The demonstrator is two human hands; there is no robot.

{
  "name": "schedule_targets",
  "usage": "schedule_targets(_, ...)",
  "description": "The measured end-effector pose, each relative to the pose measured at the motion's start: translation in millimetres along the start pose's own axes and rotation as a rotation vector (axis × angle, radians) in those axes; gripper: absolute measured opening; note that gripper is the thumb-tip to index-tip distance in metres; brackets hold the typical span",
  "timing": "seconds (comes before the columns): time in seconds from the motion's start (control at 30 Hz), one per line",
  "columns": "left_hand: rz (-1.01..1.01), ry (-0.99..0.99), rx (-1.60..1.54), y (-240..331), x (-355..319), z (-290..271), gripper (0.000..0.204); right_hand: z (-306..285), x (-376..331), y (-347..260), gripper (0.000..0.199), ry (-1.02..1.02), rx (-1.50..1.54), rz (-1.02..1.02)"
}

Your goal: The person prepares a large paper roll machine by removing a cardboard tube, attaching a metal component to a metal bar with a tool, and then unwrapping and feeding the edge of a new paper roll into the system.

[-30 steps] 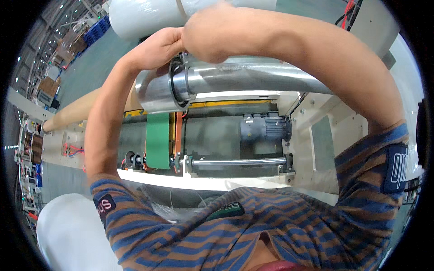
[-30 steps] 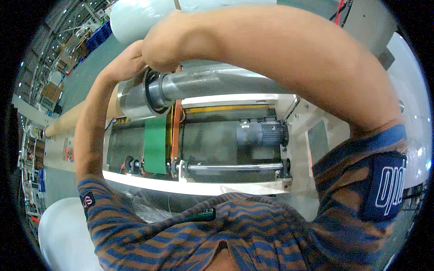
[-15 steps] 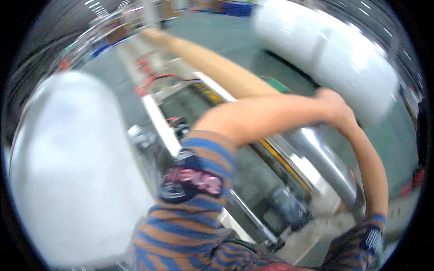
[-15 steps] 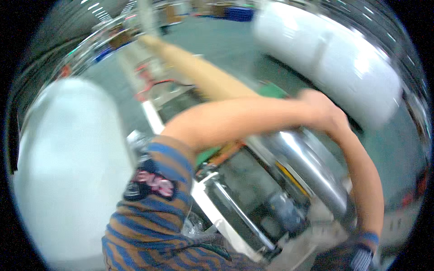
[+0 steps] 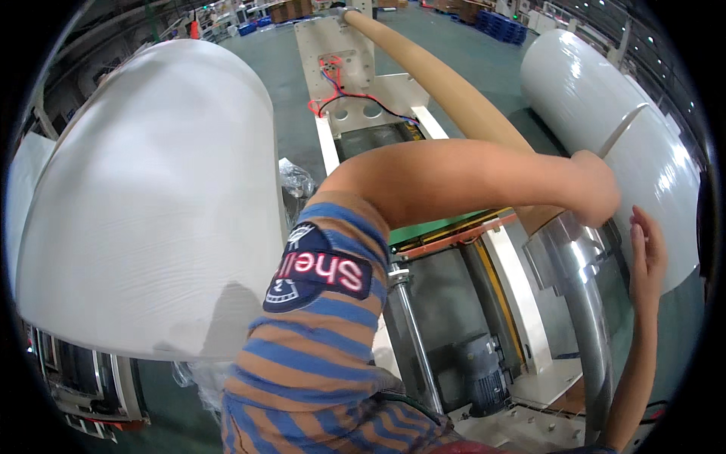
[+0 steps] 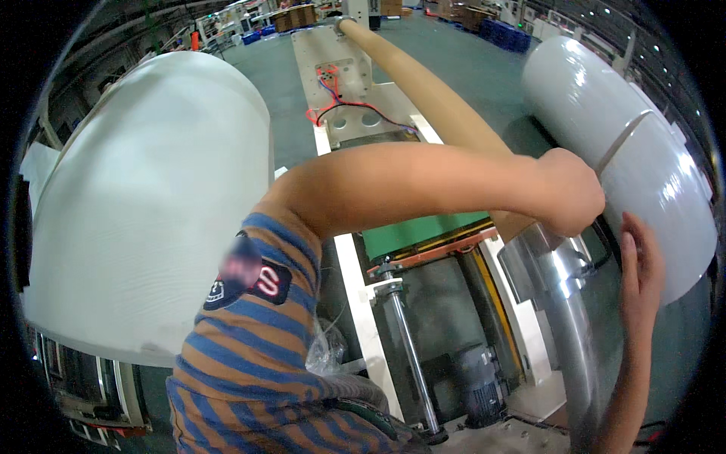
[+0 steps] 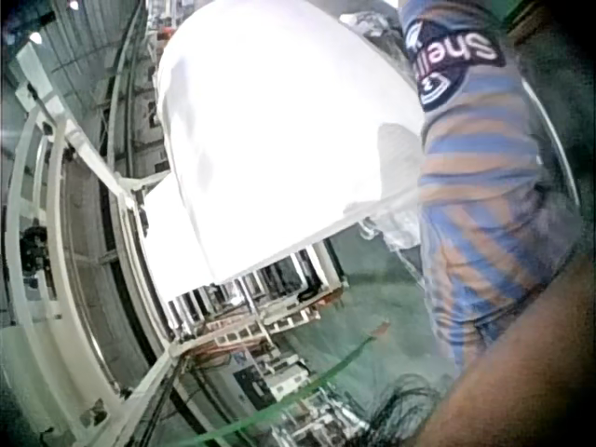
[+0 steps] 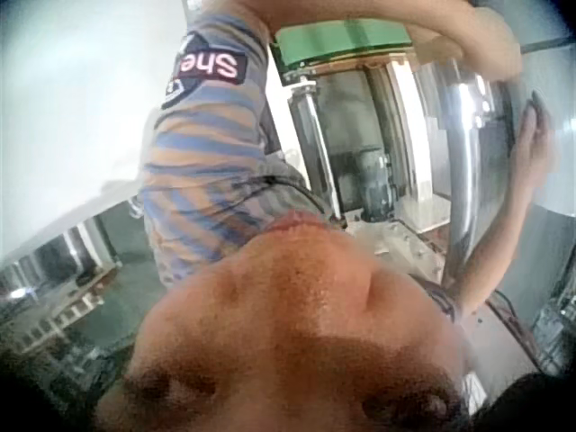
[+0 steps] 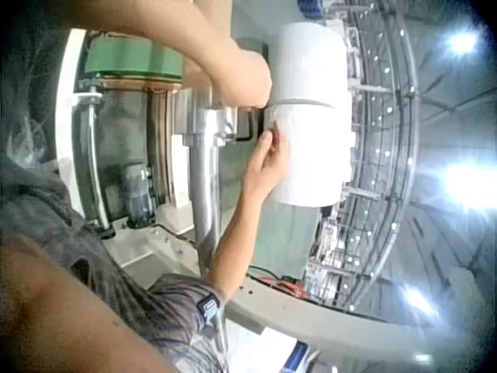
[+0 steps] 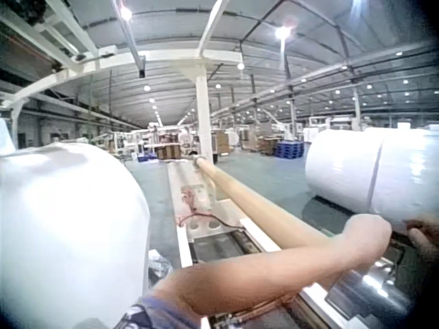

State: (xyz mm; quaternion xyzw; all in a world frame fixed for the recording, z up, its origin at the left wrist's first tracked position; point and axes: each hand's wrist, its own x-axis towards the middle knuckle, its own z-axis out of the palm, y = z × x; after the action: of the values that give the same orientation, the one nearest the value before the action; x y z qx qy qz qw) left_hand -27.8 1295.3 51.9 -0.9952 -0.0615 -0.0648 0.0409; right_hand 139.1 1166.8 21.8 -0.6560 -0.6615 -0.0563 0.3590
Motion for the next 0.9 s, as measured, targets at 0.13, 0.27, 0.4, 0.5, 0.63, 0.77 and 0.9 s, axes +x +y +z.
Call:
schedule_targets(0.13,0.200,0.007,-0.150,54.8,-22.2,-36.4,0.022,1.8,-48.9,-41.2,0.036,0.064,0.615,0.334)
schedule_targets(0.27,0.115,-0.033,-0.225,89.9,-13.5,-26.9,0.024,-3.1,-54.8,-65.3,0.037,0.162,1.123,0.668)
schedule_targets(0.4,0.037,0.064,-0.526,110.6,-27.9,-3.4,0.027,-3.7,-49.8,-49.6,0.030,0.047,1.197,0.777)
schedule_targets(0.5,0.008,0.435,-0.670,92.5,-65.8,-10.5,0.032,-12.6,-41.9,-50.9,0.031,-0.008,0.909,0.703)
schedule_targets(0.63,-0.327,1.170,-0.522,8.0,-98.3,52.0,0.051,-38.6,-54.5,-31.2,0.027,-0.128,-0.029,0.453)
schedule_targets(0.77,-0.843,1.281,-0.856,-54.5,-90.8,156.3,0.072,-23.4,-76.0,63.9,0.019,0.043,-0.680,-0.185)
schedule_targets(0.9,-0.629,1.181,-1.909,-45.5,-61.9,188.7,0.066,-22.7,-62.1,86.1,0.016,-0.330,-0.182,0.476)
